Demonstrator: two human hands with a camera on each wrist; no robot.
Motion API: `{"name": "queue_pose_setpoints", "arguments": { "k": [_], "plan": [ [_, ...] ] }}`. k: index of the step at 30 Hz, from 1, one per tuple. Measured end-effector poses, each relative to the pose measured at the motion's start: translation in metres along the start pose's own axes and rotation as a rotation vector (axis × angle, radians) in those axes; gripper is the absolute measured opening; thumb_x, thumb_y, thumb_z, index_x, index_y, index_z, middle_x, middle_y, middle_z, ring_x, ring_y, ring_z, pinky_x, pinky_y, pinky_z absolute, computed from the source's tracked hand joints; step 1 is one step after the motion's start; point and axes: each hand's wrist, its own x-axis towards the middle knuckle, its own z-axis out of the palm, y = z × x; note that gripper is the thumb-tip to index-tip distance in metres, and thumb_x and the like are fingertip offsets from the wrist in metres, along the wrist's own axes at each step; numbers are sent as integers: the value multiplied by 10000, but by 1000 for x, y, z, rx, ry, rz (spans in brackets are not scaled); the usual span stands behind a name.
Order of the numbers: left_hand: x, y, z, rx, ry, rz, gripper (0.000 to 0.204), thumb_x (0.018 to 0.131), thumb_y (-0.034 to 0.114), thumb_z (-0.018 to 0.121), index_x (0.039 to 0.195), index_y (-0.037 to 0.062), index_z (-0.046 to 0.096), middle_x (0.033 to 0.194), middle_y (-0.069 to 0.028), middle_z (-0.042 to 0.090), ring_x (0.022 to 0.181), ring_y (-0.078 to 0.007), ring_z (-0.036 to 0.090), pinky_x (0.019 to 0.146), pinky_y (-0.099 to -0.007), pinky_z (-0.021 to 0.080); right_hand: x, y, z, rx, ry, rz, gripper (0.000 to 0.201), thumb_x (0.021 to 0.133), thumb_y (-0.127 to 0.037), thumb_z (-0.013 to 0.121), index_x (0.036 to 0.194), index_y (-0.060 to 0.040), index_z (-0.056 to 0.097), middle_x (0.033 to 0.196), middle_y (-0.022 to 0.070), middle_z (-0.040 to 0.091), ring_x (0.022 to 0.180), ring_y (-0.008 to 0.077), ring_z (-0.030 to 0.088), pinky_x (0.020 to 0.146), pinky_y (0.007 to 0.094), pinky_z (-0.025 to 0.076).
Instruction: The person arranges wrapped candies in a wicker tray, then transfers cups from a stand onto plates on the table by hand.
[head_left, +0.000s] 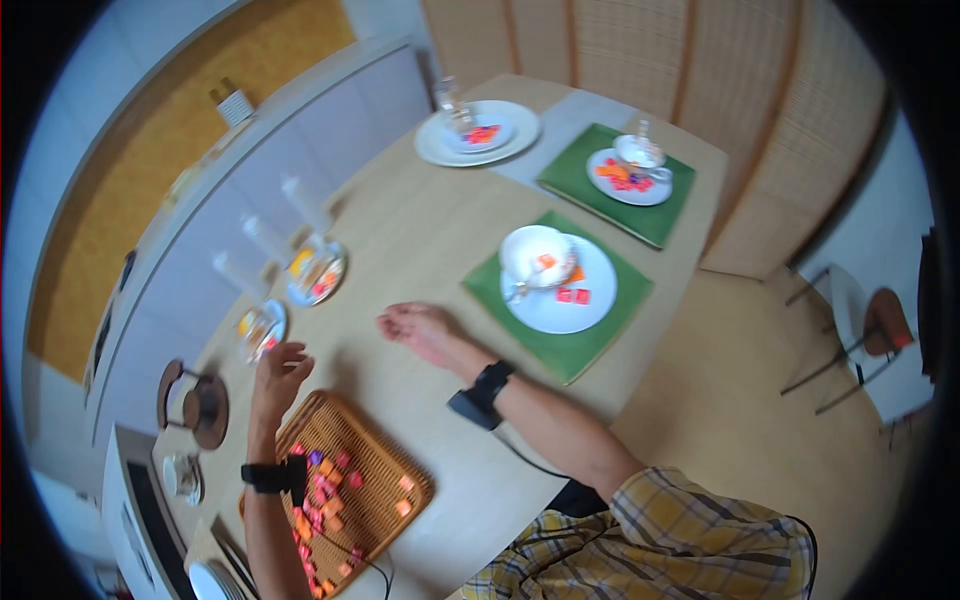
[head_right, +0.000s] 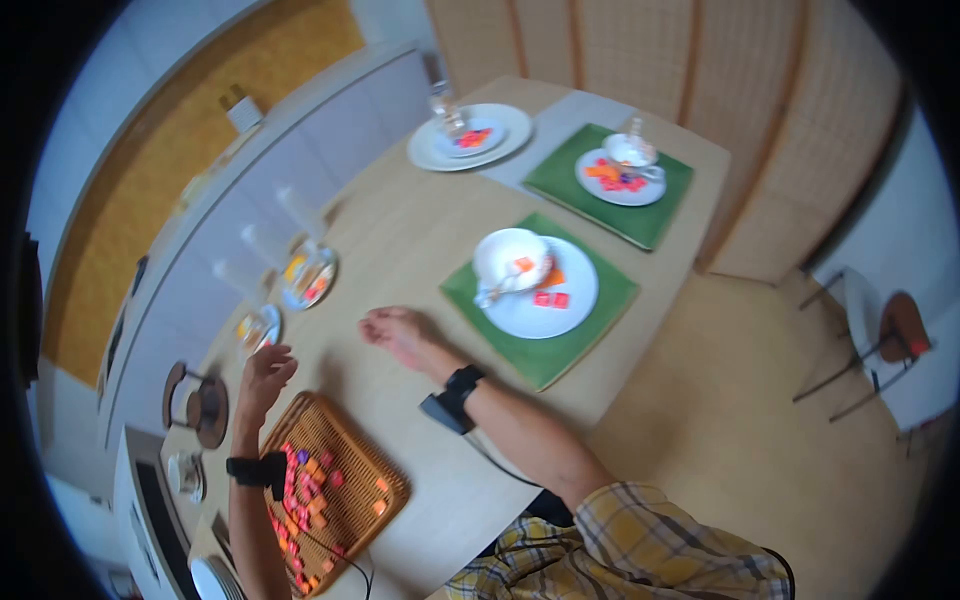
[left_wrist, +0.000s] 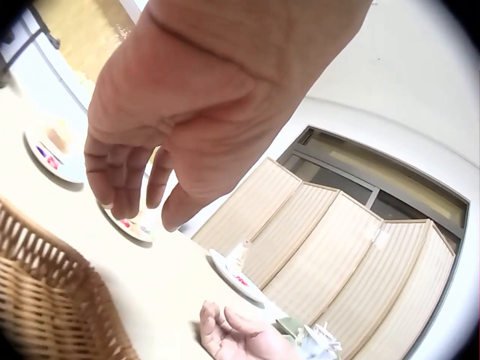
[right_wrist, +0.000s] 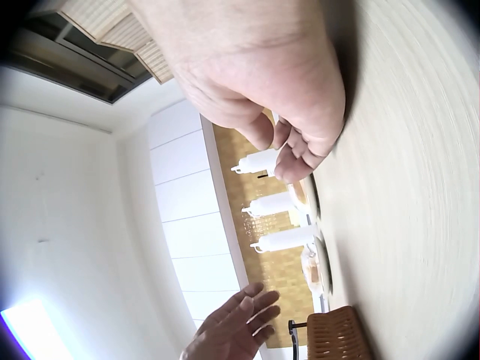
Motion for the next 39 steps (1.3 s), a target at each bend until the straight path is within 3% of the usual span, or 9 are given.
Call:
{"name": "queue_pose_setpoints", "arguments": {
  "k": [7, 11, 14, 16, 23, 29, 32, 34, 39],
  "plan": [
    [-3, 21, 38, -77, -52, -40, 294, 829, 116, 645, 1071, -39, 583, 916, -97, 629, 812, -167, 607, 703, -280, 486, -5, -5, 10, -12, 78, 29, 136, 924, -90, 507, 1028, -3, 512, 991, 131, 586, 942, 225, 585, 883, 351, 485],
    [-12, 9, 49, -105, -77, -10, 274, 838, 98, 623, 1068, -44, 578, 926, -98, 631, 825, -159, 608, 716, -273, 490, -5, -6, 11, -28, 87, 43, 156, 925, -89, 500, 1045, 11, 500, 1016, 139, 575, 956, 225, 578, 889, 352, 483],
    [-18, -1, 51, -148, -80, -18, 247, 848, 107, 622, 1056, -20, 577, 901, -36, 603, 798, -110, 564, 713, -242, 454, -6, -6, 12, -29, 75, 40, 170, 926, -93, 503, 1055, 18, 494, 1026, 144, 570, 967, 227, 575, 890, 351, 484],
    [-22, -2, 52, -196, -23, -19, 258, 846, 80, 612, 1064, -51, 571, 946, -93, 632, 842, -147, 605, 747, -275, 488, -6, -6, 11, -34, 83, 41, 177, 930, -100, 505, 1064, 16, 496, 1029, 144, 579, 965, 224, 578, 895, 351, 480],
    [-49, -11, 39, -273, 83, 0, 245, 860, 86, 610, 1059, -50, 566, 946, -80, 626, 840, -122, 592, 769, -254, 475, 0, -2, 7, -48, 94, 42, 175, 933, -89, 500, 1071, 17, 497, 1033, 147, 585, 973, 226, 580, 906, 354, 477],
    [-88, -19, 22, -531, 188, -62, 239, 893, 103, 600, 1092, -20, 551, 946, -47, 607, 883, -97, 570, 796, -228, 453, -1, -4, 9, -72, 87, 39, 168, 927, -72, 496, 1066, 22, 501, 1048, 152, 572, 1009, 234, 569, 930, 358, 469],
    [-104, -36, 16, -729, 269, -206, 303, 903, 130, 595, 1157, -17, 518, 977, -49, 609, 898, -109, 579, 808, -228, 458, -3, -3, 9, -81, 77, 39, 163, 927, -72, 491, 1060, 21, 506, 1055, 150, 569, 1018, 239, 567, 939, 358, 465],
    [-113, -50, 16, -989, 366, -280, 357, 918, 162, 578, 1214, -14, 484, 1038, -67, 604, 915, -128, 593, 812, -239, 472, -2, -1, 9, -93, 58, 30, 163, 926, -73, 490, 1059, 21, 506, 1058, 150, 568, 1020, 240, 567, 942, 358, 464],
    [-129, -89, 21, -1258, 389, -363, 375, 932, 239, 555, 1222, 11, 485, 1131, -65, 568, 1043, -158, 548, 916, -297, 441, -6, -2, 15, -79, 80, 47, 190, 918, -112, 525, 1056, 15, 495, 1045, 150, 567, 1003, 240, 565, 948, 352, 455]
  ]
}}
